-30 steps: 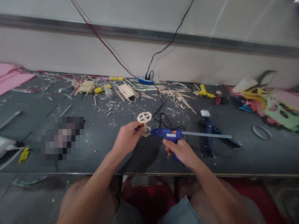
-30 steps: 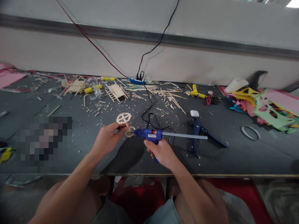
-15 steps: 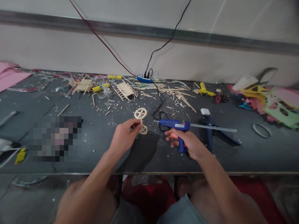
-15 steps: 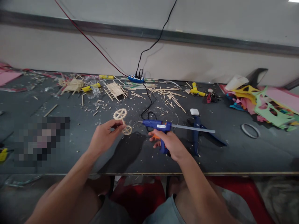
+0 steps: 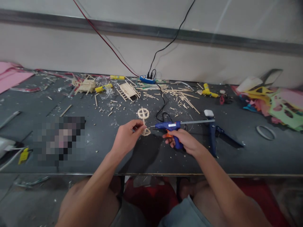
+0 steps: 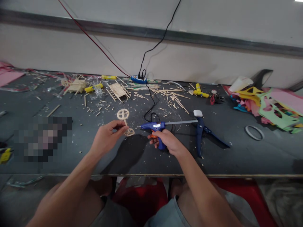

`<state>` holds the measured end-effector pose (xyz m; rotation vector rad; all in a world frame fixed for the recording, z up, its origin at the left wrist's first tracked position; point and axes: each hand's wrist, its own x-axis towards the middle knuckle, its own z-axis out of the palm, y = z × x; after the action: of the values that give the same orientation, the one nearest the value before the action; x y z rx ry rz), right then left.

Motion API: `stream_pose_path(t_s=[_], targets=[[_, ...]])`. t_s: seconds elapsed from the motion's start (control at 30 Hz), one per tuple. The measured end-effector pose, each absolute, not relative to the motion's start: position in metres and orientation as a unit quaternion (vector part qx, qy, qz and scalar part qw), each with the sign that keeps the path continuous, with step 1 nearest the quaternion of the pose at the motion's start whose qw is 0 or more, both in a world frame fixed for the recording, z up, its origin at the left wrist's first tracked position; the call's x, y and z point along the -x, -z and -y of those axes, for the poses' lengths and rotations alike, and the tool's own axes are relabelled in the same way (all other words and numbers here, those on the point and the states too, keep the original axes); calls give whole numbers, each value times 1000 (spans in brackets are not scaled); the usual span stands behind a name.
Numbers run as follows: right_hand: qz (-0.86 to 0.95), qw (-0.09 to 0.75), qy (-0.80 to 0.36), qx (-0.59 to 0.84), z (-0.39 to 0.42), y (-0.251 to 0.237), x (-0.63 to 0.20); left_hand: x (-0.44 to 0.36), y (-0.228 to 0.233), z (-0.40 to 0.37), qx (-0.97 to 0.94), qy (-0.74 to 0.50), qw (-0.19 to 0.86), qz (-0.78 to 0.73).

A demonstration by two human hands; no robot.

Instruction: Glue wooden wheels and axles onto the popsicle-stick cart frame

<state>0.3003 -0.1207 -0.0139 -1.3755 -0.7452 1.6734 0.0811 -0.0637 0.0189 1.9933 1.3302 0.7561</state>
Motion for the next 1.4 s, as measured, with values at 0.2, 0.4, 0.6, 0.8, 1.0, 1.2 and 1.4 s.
stream_pose_path(t_s=[0.2,0.4,0.6,0.8,1.0,1.2,1.4], targets=[[315,402,-665,545,121,13,-308,-76,-20,65,-764,-284,285,-504],[371,379,-507,680,131,6,-327,-76,-15,73,-773,-258,291,-500],[434,418,-421,678,150,-12,-303,-85,-10,88,-805,-222,295,-464],[443,413,-496,622,161,-8,-267,-91,-9,98,-829,-207,285,-435],[442,440,-488,611,163,-7,-257,-96,-7,103,-828,-212,316,-412],[442,457,-469,612,163,-4,-252,-99,-6,109,-817,-213,353,-404],[451,473,-465,597,162,1,-251,-99,-9,111,-811,-209,363,-408]])
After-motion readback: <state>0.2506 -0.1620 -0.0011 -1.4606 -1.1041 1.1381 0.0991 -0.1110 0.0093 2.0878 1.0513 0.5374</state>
